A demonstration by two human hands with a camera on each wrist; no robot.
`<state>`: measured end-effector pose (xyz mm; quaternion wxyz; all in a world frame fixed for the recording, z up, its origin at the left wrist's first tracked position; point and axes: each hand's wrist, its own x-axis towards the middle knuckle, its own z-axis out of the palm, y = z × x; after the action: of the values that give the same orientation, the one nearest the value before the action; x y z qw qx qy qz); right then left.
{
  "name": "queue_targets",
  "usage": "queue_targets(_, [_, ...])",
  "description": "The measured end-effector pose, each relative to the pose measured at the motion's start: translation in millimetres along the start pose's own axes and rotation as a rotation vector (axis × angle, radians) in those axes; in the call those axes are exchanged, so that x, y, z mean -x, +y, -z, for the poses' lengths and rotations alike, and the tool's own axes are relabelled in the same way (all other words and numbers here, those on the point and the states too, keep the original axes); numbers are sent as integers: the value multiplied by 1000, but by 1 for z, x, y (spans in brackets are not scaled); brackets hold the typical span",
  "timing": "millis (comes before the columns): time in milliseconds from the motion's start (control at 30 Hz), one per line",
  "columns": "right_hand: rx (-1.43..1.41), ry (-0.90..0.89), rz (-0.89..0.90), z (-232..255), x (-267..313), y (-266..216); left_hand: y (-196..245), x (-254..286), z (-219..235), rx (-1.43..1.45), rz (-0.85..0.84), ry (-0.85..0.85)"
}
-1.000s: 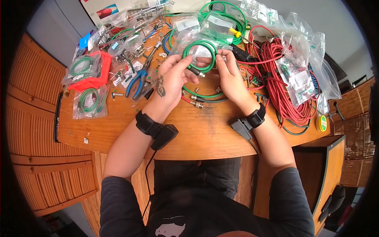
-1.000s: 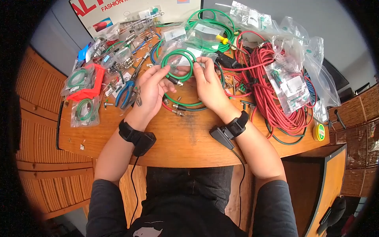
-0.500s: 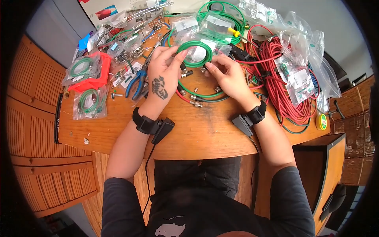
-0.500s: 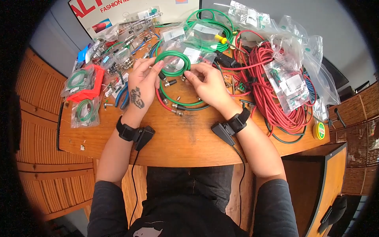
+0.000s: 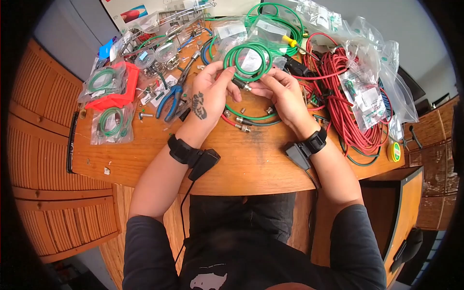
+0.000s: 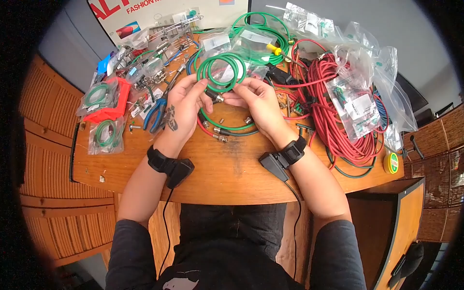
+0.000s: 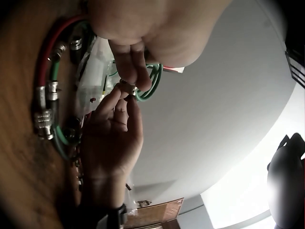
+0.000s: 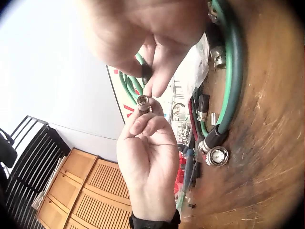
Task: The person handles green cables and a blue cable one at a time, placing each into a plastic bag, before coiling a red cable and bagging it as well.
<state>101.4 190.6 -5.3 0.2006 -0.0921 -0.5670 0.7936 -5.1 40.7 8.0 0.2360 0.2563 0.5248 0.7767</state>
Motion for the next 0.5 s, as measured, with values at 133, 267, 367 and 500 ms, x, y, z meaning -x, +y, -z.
queue_targets(133, [-93, -66, -59, 5, -1, 0, 2, -2, 4, 194, 72, -58])
queue_targets(267, [-157, -47, -43, -3, 1, 3, 1, 0, -1, 249, 128, -57])
queue_targets(367, [-177, -22, -67, -3, 2, 6, -5, -1, 0, 277, 153, -118])
queue_targets(500, [-175, -66, -126, -2, 2, 0, -2, -3, 3, 113, 110, -163])
